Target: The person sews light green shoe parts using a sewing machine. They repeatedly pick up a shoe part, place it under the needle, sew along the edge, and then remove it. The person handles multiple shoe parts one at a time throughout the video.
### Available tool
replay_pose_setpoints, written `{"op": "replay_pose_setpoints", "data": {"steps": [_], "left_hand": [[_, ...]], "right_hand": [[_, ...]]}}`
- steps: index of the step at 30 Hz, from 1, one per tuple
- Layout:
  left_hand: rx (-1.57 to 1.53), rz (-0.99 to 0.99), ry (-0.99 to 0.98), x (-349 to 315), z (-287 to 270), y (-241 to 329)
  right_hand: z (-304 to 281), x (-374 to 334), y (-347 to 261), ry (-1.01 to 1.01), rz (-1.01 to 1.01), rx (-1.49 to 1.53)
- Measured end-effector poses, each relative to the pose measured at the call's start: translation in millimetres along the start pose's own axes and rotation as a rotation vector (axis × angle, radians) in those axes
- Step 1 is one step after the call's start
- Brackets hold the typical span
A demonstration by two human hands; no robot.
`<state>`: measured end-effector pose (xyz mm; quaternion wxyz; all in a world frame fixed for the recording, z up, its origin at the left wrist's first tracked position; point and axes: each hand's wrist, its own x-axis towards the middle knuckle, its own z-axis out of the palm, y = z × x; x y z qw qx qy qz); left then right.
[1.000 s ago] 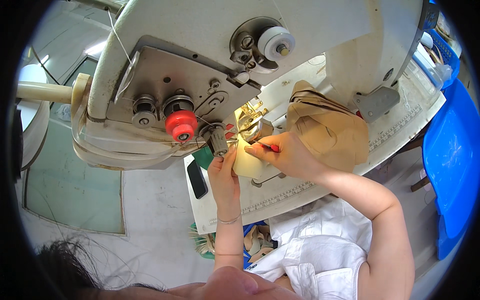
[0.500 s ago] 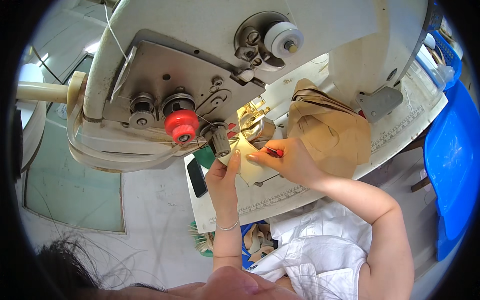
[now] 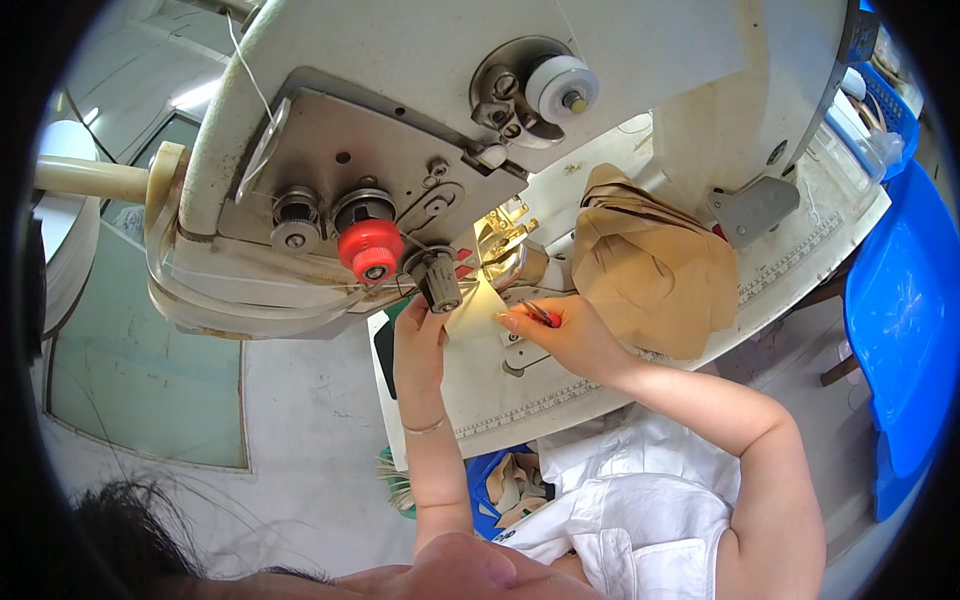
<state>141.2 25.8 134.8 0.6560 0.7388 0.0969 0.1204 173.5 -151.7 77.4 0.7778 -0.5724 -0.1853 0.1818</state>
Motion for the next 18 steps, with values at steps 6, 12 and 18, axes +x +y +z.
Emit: {"op": "replay_pose_setpoints", "data": {"steps": [6, 12, 18], "left_hand": [[0.286, -0.039, -0.179, -14.8, -3.6, -2.9], [0.143, -0.125, -0.101, -13.1, 0.5, 0.0], [-0.078, -0.159, -0.125, -12.2, -5.3, -23.0]], "right_hand": [[-8.4, -10.6, 1.9, -0.119, 0.114, -0.153], [4.8, -30.5, -10.2, -0.059, 0.057, -0.152], [6.1, -31.0, -8.5, -0.046, 0.044, -0.179]]}}
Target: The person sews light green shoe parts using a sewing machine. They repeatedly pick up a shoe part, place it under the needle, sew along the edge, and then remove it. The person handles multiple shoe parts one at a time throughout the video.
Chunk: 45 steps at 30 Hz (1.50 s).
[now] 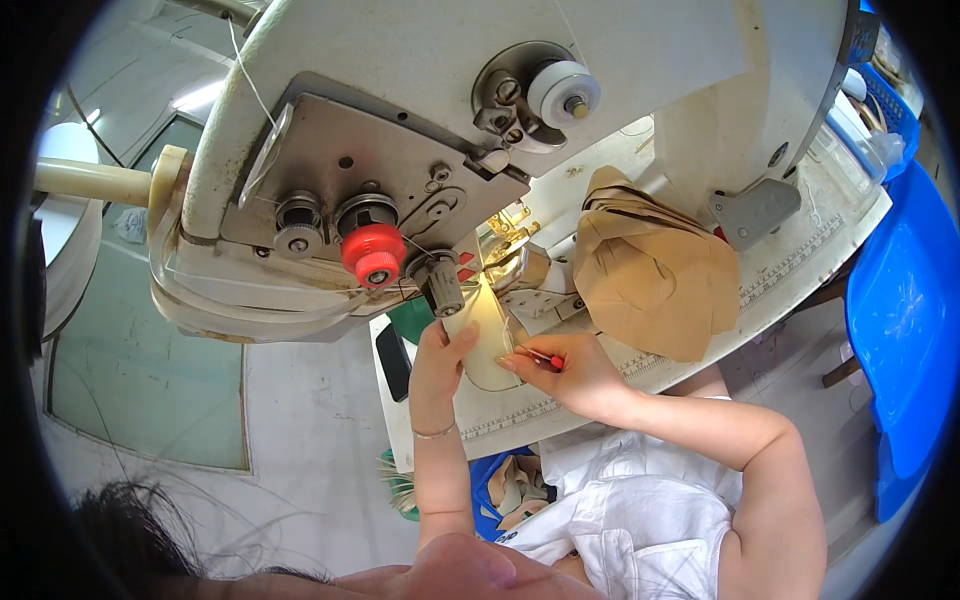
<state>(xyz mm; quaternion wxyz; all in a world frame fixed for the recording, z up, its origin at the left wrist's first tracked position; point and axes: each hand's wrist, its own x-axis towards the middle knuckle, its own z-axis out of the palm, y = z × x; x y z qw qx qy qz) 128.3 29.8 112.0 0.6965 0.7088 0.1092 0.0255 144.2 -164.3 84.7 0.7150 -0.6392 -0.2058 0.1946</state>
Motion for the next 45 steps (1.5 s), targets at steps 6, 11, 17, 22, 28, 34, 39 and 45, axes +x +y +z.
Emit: {"op": "replay_pose_setpoints", "data": {"steps": [6, 11, 17, 22, 28, 34, 39, 45], "left_hand": [[0.038, -0.004, -0.033, -2.3, 3.4, 0.1], [-0.083, -0.039, -0.033, 5.0, -4.9, -7.4], [-0.141, 0.038, 0.042, 8.9, 9.3, -6.4], [-0.201, 0.112, 0.057, 22.1, 9.0, -6.7], [-0.222, 0.145, 0.136, 35.2, -1.5, -18.0], [-0.272, 0.171, 0.233, 44.5, 4.1, -16.2], [-0.282, 0.176, 0.211, 49.3, -2.3, -24.6], [-0.220, 0.113, 0.306, 49.9, 13.1, 16.8]], "right_hand": [[3.3, -1.2, -0.9, 0.031, -0.012, -0.003], [3.4, 3.8, -7.4, 0.046, -0.005, 0.024], [0.1, 10.4, -5.3, 0.064, -0.030, -0.003], [-1.8, 19.6, -4.9, 0.098, -0.127, -0.021], [-6.9, 28.2, -14.0, 0.111, -0.164, -0.024], [-11.3, 30.1, -16.3, 0.130, -0.169, 0.001], [-15.6, 27.6, 1.0, 0.150, -0.124, 0.011], [-51.7, 23.2, 30.5, 0.385, 0.043, 0.177]]}}
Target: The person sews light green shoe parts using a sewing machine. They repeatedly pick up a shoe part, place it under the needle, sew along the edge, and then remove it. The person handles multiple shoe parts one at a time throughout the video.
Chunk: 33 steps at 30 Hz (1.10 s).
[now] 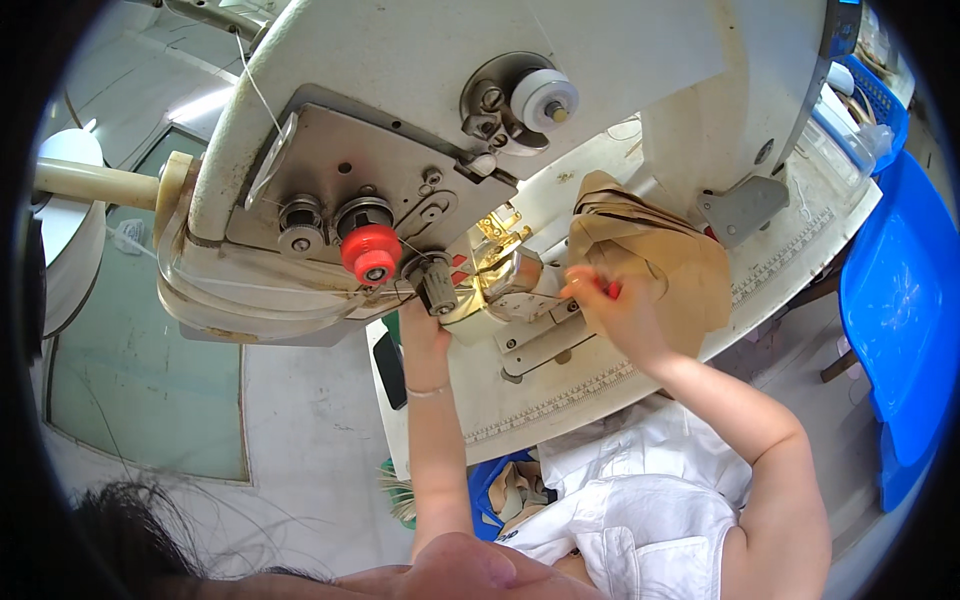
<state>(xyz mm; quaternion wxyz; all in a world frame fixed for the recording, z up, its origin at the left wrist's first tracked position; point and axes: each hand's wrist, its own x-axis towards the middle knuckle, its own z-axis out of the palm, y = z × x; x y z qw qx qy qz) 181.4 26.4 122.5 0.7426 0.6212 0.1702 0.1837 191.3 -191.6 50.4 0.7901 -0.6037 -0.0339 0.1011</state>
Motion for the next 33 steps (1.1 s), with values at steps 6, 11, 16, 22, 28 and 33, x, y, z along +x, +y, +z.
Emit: {"op": "replay_pose_setpoints", "data": {"steps": [6, 11, 16, 22, 28, 33], "left_hand": [[0.625, 0.287, -0.027, 78.2, -36.5, -8.2], [1.264, 0.693, -0.049, 95.3, -67.7, -36.1], [1.340, 0.595, -0.104, 40.8, -124.9, -56.4], [0.913, 0.204, -0.261, 29.1, -203.1, -74.2], [0.691, -0.134, -0.228, 20.5, -188.6, -27.4], [1.222, 0.696, -0.293, -33.7, -158.1, -26.6]], "right_hand": [[-20.7, 32.1, 11.8, 0.115, 0.125, 0.163], [-24.9, 62.7, 29.8, -0.005, 0.241, 0.342], [-29.6, 13.7, -7.2, -0.091, 0.081, 0.589], [-29.5, -31.2, -21.2, -0.299, 0.058, 0.552], [-28.6, -50.8, -22.7, -0.695, 0.171, 0.553], [10.0, -65.9, -48.4, -0.832, 0.470, 0.422]]}}
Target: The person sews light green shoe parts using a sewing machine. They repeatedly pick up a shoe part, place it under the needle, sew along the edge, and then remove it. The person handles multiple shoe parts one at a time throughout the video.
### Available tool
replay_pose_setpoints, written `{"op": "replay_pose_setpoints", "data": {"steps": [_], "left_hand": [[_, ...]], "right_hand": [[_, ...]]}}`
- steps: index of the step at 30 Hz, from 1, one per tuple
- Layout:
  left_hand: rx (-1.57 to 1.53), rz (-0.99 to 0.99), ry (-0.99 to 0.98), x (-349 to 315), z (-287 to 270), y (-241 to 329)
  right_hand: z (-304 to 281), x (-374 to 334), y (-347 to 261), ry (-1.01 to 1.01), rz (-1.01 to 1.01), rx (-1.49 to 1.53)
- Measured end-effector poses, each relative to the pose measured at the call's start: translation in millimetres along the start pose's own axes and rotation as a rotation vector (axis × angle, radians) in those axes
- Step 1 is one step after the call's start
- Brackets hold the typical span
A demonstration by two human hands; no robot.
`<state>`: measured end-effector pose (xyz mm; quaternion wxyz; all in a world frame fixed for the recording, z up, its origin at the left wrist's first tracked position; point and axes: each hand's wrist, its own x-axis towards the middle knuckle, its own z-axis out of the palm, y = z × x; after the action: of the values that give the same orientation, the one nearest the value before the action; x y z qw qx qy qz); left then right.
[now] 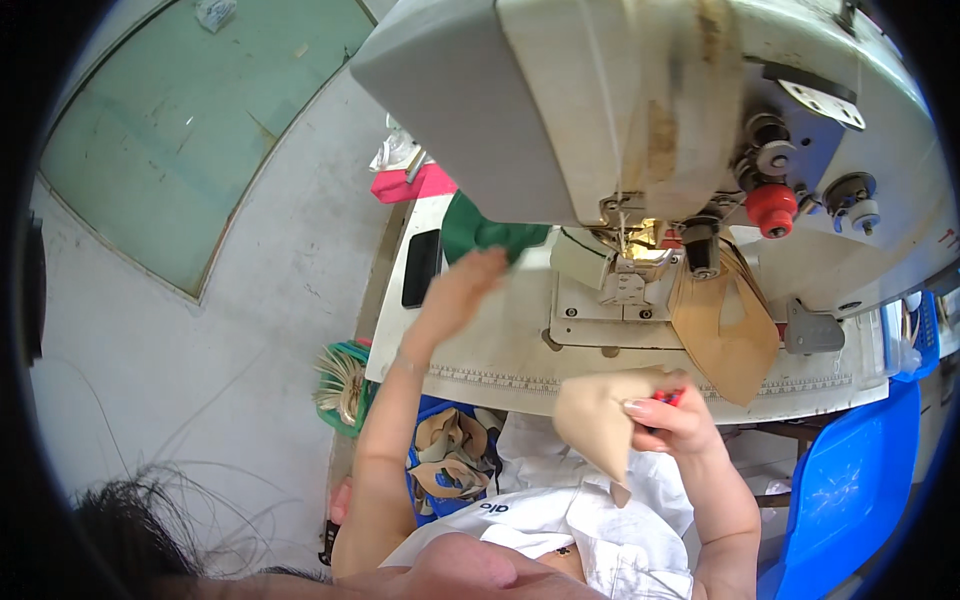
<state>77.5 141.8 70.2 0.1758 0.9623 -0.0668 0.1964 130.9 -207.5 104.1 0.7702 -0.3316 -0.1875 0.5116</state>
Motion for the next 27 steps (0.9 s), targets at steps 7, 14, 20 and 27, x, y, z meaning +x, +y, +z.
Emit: {"op": "replay_pose_setpoints", "data": {"steps": [7, 14, 20, 27], "left_hand": [[0.136, 0.088, -0.354, -104.5, 61.1, 123.0], [-0.066, -0.027, -0.378, -134.2, 56.4, 146.9], [-0.370, 0.058, -0.307, -143.2, 27.2, 145.8], [-1.180, -0.726, 0.182, -93.0, 16.5, 130.7]], "right_hand": [[32.8, 92.8, 47.0, 0.287, 0.269, -0.018], [-17.0, 204.9, 109.5, 0.240, 0.089, -0.140], [5.1, 166.1, 71.4, 0.094, -0.033, -0.936], [-18.4, 167.9, 54.6, 0.231, -0.405, -1.893]]}}
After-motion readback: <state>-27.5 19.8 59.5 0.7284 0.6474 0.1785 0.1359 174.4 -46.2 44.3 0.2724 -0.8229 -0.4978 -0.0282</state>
